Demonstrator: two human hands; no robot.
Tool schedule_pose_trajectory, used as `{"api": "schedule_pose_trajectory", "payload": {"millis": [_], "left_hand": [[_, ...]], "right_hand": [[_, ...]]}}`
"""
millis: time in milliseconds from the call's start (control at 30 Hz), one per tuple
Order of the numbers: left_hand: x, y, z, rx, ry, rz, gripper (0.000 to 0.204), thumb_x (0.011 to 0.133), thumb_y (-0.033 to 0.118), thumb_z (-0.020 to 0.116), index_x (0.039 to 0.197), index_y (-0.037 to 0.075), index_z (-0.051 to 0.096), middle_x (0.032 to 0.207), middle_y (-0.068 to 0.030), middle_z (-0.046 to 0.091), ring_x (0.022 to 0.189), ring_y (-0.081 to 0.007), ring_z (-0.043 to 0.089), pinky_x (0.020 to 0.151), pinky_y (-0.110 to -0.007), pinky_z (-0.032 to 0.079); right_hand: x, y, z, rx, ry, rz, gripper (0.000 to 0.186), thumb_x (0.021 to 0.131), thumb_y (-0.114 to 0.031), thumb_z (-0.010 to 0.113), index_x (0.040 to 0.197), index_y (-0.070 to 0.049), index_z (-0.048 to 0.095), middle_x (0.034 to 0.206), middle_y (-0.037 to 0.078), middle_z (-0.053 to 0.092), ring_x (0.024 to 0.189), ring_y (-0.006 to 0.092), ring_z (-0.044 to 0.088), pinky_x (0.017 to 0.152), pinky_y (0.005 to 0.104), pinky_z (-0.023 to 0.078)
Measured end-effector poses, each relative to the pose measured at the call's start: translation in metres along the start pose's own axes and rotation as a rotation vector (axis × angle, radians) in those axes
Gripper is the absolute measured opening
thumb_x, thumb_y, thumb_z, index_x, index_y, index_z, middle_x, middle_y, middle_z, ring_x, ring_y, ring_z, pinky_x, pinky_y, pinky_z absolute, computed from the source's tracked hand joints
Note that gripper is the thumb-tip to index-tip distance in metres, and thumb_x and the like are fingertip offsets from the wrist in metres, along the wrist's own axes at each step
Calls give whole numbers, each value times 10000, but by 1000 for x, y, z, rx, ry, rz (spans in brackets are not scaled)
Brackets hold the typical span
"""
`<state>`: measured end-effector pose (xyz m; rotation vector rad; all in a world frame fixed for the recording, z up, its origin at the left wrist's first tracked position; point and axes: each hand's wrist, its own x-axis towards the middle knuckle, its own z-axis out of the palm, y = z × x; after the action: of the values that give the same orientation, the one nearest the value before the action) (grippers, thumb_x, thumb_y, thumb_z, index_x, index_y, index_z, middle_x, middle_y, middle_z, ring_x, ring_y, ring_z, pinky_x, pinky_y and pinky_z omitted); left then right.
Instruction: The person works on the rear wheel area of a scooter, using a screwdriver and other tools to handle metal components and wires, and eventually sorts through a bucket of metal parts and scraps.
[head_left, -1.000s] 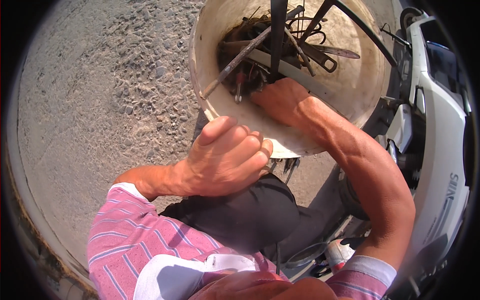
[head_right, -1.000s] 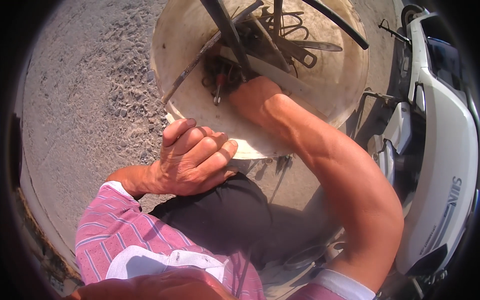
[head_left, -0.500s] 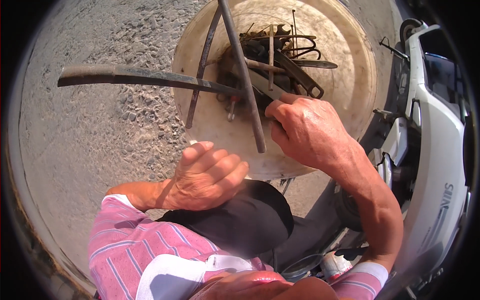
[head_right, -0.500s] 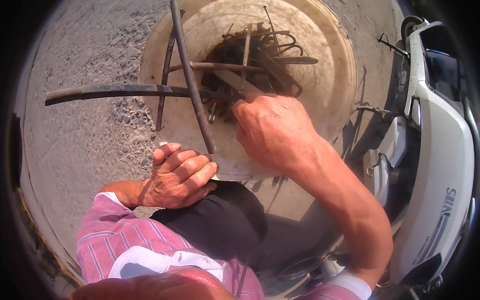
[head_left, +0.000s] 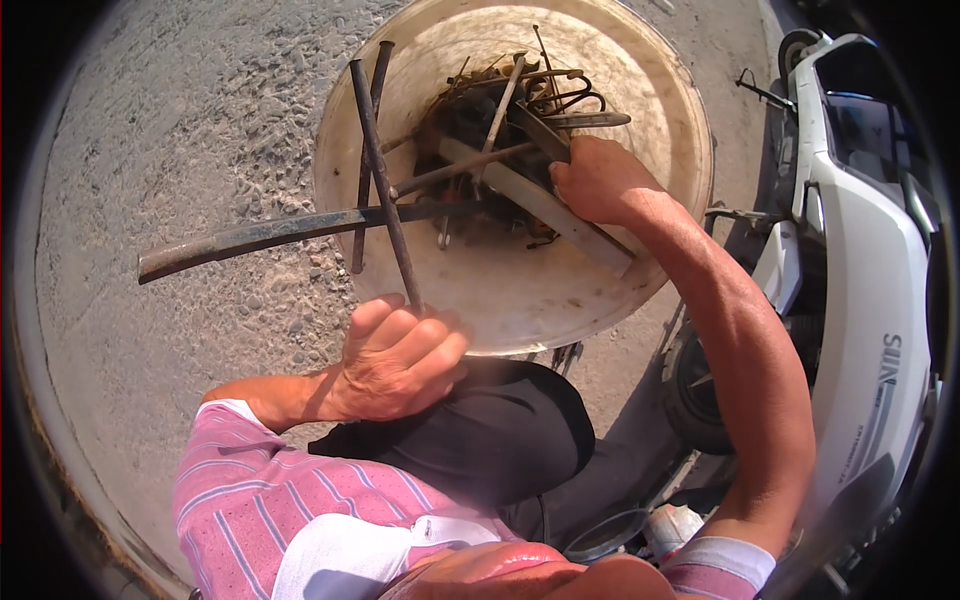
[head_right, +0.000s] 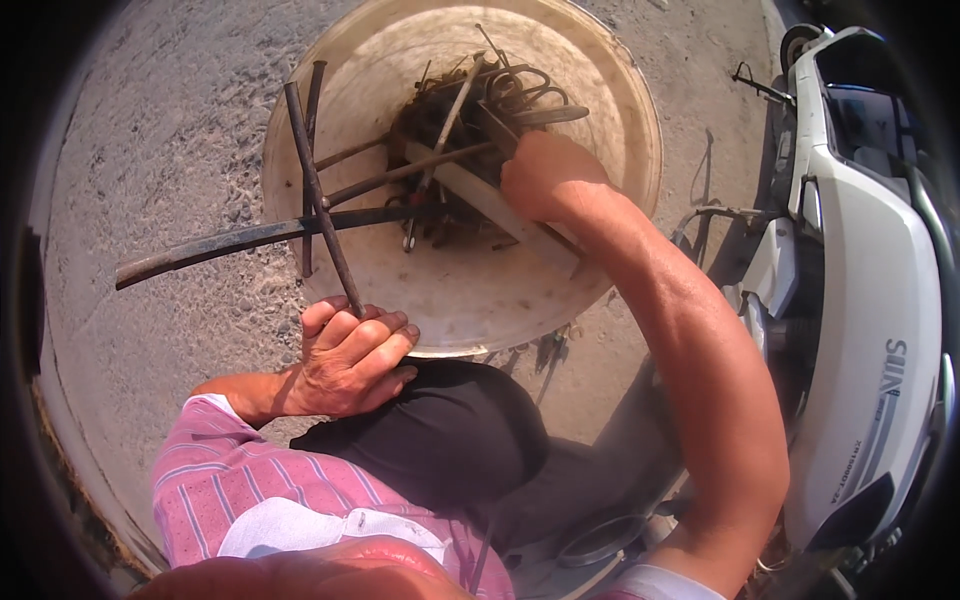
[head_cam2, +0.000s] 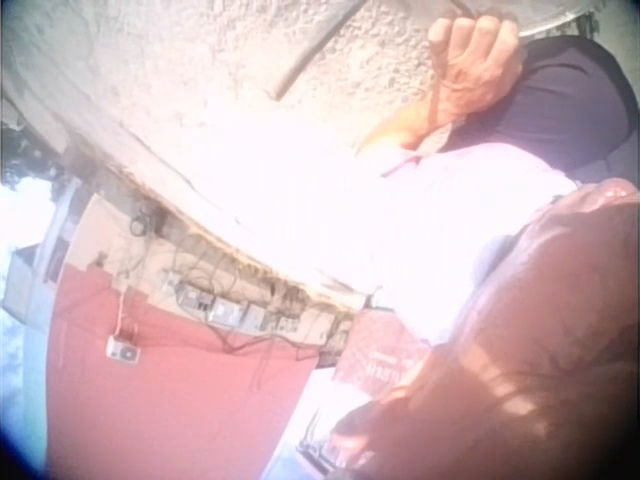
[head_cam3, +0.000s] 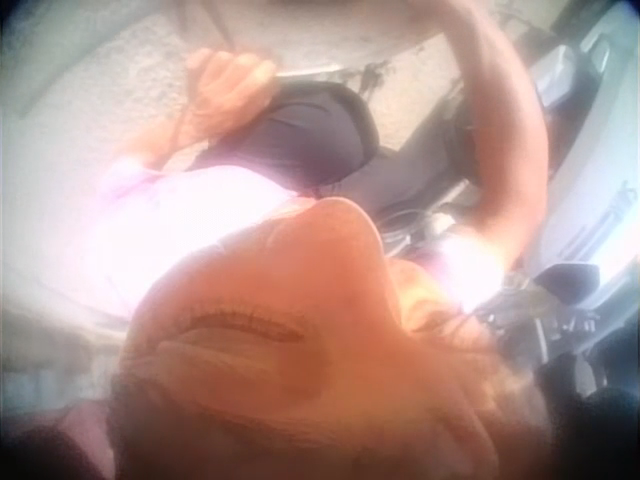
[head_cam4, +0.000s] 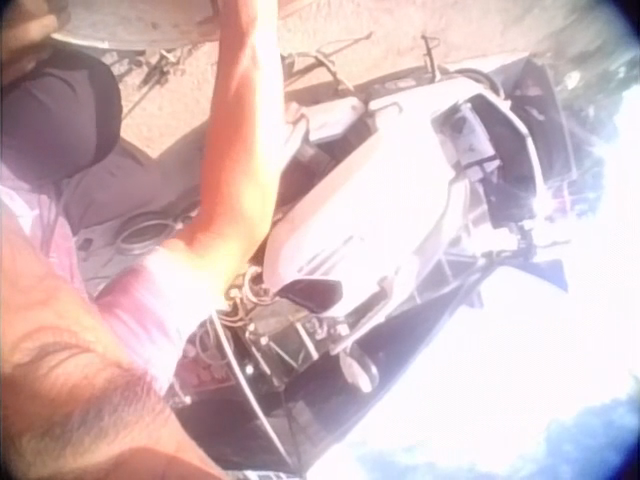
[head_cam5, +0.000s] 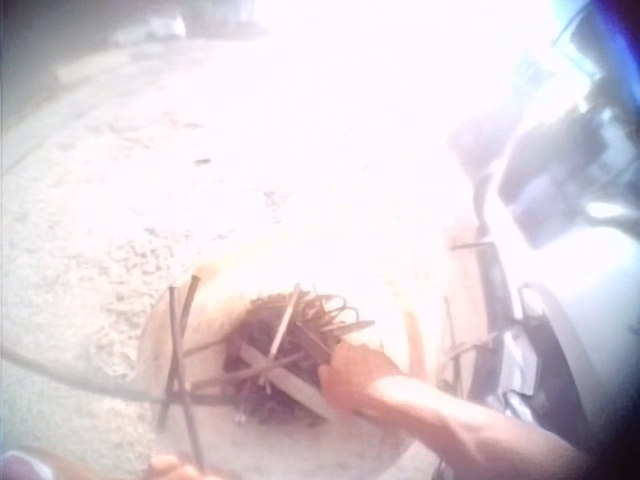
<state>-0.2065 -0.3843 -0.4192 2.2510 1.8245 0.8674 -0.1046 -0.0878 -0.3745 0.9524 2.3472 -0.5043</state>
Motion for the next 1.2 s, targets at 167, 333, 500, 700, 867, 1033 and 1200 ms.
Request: {"api": "schedule_pose_trajectory", "payload": {"millis": [167,333,500,700,867,1033,1200], "left_hand": [[-4,-3,5,38,22,37,534,656,292,805,1142,111,682,1113,-31,680,942,-191,595,959,-406,355],[3,3,3,64,103,37,367,756,221,741,1101,121,665,1094,-4,649,845,-146,584,902,-342,386],[3,7,3,50,74,28,422,741,215,737,1144,110,665,1116,-19,650,875,-154,600,904,-347,399],[-19,6,2,25,48,37,497,703,208,725,1185,101,672,1159,-29,658,931,-181,623,887,-348,460],[-27,4,8,22,54,47,566,630,247,795,1171,116,692,1165,-41,688,941,-194,621,956,-390,400],[-25,4,8,37,62,48,546,639,241,788,1164,122,695,1155,-33,691,943,-191,621,956,-389,397],[-29,2,11,61,73,53,504,666,231,770,1154,129,700,1154,-13,691,942,-179,618,954,-385,395]], "right_hand": [[-18,-37,10,44,98,-132,393,987,-305,543,974,81,616,980,309,677,947,458,666,852,505,511],[-74,-68,17,239,294,-167,245,943,-170,579,879,60,528,649,255,618,676,457,661,617,529,531],[-122,-66,30,249,375,-302,224,874,-116,656,896,11,473,606,188,618,565,376,657,502,452,510],[-160,-72,39,261,306,-316,249,875,-58,650,1040,32,486,602,159,591,544,377,623,486,468,468],[-164,-69,40,267,261,-274,268,874,-66,653,1060,37,490,615,160,601,561,375,633,510,465,484],[-162,-69,36,276,219,-277,277,877,-69,650,1070,44,487,621,167,603,567,385,633,522,473,489],[-167,-68,27,380,139,-293,321,882,-63,638,1135,75,495,649,194,605,581,406,634,536,471,489]]}}
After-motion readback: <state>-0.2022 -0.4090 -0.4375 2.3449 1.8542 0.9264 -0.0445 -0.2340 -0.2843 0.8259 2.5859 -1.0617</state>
